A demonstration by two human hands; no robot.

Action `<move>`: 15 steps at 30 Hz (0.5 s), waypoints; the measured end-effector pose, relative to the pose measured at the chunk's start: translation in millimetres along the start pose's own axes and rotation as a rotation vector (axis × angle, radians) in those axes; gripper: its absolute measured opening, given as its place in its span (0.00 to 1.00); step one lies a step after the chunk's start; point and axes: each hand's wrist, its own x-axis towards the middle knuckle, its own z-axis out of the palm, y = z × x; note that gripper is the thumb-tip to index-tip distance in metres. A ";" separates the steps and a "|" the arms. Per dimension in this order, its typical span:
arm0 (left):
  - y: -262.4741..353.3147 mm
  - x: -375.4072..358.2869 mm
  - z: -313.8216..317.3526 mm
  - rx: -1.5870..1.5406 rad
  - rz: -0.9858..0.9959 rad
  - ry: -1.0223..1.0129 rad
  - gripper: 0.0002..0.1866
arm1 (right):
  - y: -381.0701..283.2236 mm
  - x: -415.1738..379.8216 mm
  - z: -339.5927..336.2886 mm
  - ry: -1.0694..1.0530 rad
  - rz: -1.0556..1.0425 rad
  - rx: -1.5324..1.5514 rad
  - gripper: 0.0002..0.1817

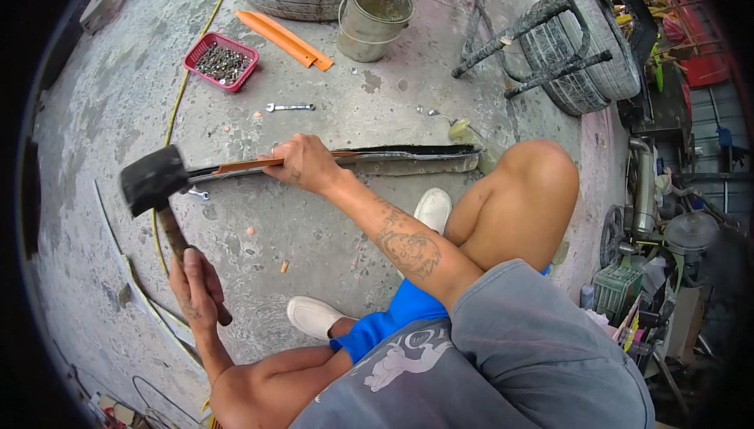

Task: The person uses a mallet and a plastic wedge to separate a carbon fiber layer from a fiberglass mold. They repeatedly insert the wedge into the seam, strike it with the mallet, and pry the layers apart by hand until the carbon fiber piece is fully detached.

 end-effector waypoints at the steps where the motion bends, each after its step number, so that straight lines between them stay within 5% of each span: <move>1: -2.9 0.3 3.1 -0.017 0.002 0.039 0.17 | -1.5 0.7 -0.4 -0.022 0.034 -0.019 0.08; 4: -2.9 0.6 11.8 0.109 -0.129 -0.077 0.17 | -0.7 0.1 -3.4 -0.060 0.068 -0.045 0.08; 9: -10.0 4.5 7.5 0.005 -0.042 0.072 0.18 | 0.9 -2.8 -2.0 -0.064 0.063 -0.003 0.07; 12: -11.7 1.0 12.7 0.075 -0.165 -0.086 0.16 | 1.7 -1.8 -0.1 -0.079 0.059 -0.015 0.07; 15: -15.4 4.0 3.1 0.020 -0.123 -0.013 0.16 | 8.6 -3.9 2.1 -0.128 0.097 -0.032 0.08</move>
